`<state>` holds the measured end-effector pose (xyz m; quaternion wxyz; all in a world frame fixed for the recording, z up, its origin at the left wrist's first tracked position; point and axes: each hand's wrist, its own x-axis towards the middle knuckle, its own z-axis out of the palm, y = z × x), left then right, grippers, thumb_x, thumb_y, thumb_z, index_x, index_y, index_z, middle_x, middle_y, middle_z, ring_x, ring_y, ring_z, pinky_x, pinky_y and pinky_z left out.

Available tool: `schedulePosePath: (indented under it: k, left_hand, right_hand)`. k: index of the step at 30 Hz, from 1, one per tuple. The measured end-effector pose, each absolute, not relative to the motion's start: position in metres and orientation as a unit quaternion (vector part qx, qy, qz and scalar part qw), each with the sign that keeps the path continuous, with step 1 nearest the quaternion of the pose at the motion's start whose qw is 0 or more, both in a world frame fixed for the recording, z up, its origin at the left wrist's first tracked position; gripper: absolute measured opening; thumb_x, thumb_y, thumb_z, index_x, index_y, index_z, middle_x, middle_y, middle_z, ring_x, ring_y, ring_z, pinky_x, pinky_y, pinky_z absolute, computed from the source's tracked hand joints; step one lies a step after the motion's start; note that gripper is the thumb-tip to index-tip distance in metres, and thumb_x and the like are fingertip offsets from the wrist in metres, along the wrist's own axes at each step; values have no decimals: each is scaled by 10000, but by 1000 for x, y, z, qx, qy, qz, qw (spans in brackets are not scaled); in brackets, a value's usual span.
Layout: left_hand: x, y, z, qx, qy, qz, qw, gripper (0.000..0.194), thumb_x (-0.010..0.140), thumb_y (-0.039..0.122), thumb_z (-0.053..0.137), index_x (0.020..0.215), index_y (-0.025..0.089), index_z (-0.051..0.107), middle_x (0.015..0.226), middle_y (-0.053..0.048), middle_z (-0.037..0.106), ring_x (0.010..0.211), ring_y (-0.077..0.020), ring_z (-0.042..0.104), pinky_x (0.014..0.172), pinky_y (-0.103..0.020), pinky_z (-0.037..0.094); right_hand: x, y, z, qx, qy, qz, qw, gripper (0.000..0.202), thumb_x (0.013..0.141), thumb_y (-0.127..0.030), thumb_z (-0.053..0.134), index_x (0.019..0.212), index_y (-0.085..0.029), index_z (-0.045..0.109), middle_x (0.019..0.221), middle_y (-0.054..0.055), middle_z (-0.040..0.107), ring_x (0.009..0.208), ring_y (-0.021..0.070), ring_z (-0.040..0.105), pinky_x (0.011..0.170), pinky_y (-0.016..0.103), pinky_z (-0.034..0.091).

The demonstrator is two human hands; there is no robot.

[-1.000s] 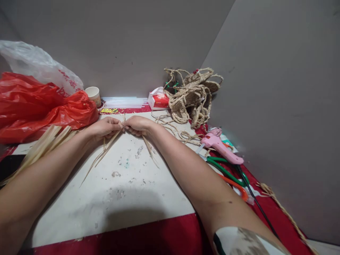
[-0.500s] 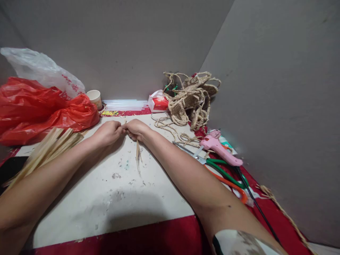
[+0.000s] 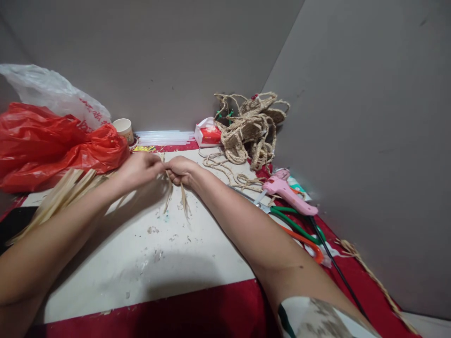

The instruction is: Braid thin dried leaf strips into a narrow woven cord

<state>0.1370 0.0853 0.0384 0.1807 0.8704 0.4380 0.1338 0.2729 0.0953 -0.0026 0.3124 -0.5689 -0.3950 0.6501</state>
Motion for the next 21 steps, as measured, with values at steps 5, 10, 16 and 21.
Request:
schedulePosePath:
  k: [5,10,16,21]
  left_hand:
    - [134,110,20,660,496,229,516,156,780,156,448,643,146,521,571,-33,550,499,-118,505,502,-241,402]
    - [136,111,7,501,442,151,729,160,818,143,429,668,148,483,467,68,302,332,-33,180,330,-166,116]
    - [130,116,8,579,449,155,663,176,785,99,497,613,132,514,463,79,243,341,-21,175,345,-175,88]
    - [132,115,5,629,470,165,596,196,786,102,533,595,124,567,411,66,296,326,-31,205,359,-212,111]
  right_hand:
    - [274,91,7,-540,-366,698,295,354,958,-145,373,606,-145,407,366,-99,253,302,12,153,309,125,117]
    - [282,93,3,-534,-405,684,287,298,923,-99,411,628,-134,431,390,-91,289,314,11,183,326,125,126]
    - [294,95,2,-519,-482,666,234,189,897,-121,479,715,-123,530,394,-96,286,311,28,194,337,160,128]
    - [293,92,9,-581,-565,558,179,203,869,-117,517,671,-123,560,375,-78,314,324,43,232,357,197,145]
